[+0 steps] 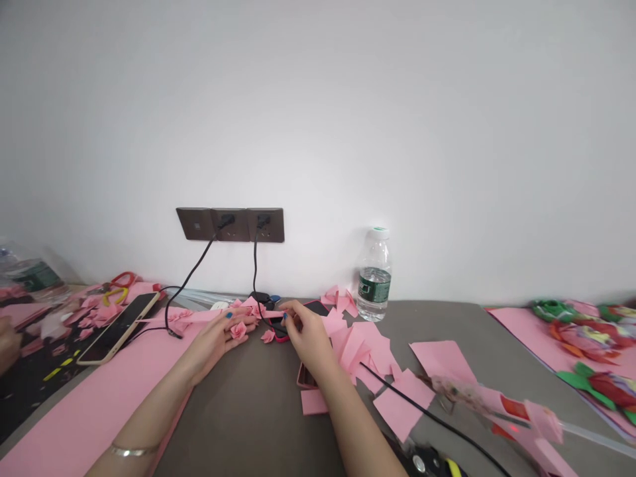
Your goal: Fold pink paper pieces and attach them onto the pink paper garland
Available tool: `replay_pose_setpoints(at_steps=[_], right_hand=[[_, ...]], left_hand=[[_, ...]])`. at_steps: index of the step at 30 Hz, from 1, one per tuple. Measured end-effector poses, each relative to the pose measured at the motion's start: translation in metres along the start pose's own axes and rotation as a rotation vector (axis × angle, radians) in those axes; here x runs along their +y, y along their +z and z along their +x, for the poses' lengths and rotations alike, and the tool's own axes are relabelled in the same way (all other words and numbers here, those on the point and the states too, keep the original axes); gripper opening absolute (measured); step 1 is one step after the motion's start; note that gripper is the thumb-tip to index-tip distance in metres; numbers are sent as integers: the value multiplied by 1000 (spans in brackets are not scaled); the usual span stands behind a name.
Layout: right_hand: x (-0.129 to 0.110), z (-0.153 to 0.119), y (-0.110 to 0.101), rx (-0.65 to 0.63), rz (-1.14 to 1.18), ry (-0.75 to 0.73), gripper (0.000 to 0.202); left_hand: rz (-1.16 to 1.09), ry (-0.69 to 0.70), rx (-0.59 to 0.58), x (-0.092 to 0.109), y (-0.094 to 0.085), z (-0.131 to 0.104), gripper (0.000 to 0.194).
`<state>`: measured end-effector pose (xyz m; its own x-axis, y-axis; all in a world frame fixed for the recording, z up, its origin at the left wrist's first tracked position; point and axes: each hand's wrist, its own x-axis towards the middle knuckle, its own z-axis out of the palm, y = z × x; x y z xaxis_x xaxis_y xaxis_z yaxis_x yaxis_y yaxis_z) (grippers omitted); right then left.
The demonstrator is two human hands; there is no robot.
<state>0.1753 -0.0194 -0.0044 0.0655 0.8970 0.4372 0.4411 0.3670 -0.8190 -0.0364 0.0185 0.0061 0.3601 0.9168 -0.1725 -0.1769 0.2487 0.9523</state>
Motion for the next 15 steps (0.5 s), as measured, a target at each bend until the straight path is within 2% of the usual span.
replay_pose_setpoints(at_steps=[4, 9, 15], right_hand=[[0, 1, 0, 2, 13, -6, 22], [-3, 5, -3, 75, 30, -1, 22], [0, 7, -1, 60, 44, 8, 22]], left_hand=[[1, 26, -51, 2, 2, -2, 37], [204, 99, -133, -2, 5, -4, 35], [317, 163, -168, 0, 11, -4, 27]])
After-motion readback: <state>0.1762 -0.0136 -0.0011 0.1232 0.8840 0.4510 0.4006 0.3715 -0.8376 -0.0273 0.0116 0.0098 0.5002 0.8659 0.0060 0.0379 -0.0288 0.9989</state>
